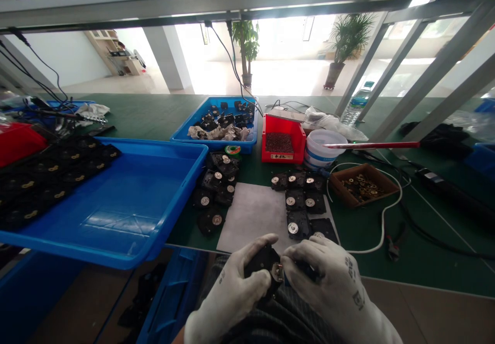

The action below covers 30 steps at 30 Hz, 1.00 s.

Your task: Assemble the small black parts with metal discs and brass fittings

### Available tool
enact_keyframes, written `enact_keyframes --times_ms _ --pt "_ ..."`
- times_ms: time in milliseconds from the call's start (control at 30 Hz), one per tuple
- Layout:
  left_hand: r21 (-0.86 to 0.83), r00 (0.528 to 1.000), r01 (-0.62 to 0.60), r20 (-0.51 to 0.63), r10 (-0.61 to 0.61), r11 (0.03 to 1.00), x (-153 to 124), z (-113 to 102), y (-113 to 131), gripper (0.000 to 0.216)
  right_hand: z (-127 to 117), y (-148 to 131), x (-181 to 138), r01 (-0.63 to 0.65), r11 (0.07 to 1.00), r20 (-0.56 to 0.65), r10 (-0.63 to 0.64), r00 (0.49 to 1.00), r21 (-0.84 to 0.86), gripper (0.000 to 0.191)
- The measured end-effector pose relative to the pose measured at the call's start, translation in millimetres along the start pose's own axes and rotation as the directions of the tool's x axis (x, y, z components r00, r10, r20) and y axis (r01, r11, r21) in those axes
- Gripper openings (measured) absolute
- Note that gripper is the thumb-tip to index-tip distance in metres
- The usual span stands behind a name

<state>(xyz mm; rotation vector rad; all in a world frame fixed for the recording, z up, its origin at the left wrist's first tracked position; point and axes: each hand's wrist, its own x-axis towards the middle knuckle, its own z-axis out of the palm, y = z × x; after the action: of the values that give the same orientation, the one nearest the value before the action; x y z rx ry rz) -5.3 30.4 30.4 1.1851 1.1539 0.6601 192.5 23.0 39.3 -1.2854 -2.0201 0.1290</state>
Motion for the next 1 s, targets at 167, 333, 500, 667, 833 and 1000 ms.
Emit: enact_keyframes --times_ms 167,333,500,667,833,1000 --pt "-0.013 1.000 0.017 0.026 -0.016 1.000 0.9 -0.3 0.9 0.068 0.8 -0.3 0.5 0.005 1.000 0.014 -0.005 1.000 -0.002 0.021" --pt "-0.063 1.000 -0.006 0.026 0.007 0.998 0.8 0.5 -1.0 0.065 2.6 0.8 -2.5 0.005 1.000 0.013 -0.005 1.000 -0.021 0.022" --pt "-0.018 1.000 -0.027 0.006 0.027 0.999 1.0 0.1 -3.5 0.066 4.0 0.6 -2.9 0.013 1.000 -0.038 -0.013 0.999 -0.004 0.022" --pt "-0.029 0.999 -0.037 0.033 0.038 0.999 2.9 -1.6 -4.2 0.067 4.4 2.2 -4.2 0.036 0.999 -0.043 -0.036 0.998 -0.008 0.019" --pt "-0.022 0.999 -0.017 0.033 0.018 1.000 1.5 -1.7 -0.3 0.068 4.7 6.9 -8.4 0.032 0.999 -0.008 -0.032 0.999 0.003 0.015" --pt "-0.002 1.000 -0.014 0.014 0.014 1.000 0.2 -1.3 -0.4 0.069 5.8 12.8 -12.2 0.066 0.997 0.020 -0.065 0.998 -0.043 0.016"
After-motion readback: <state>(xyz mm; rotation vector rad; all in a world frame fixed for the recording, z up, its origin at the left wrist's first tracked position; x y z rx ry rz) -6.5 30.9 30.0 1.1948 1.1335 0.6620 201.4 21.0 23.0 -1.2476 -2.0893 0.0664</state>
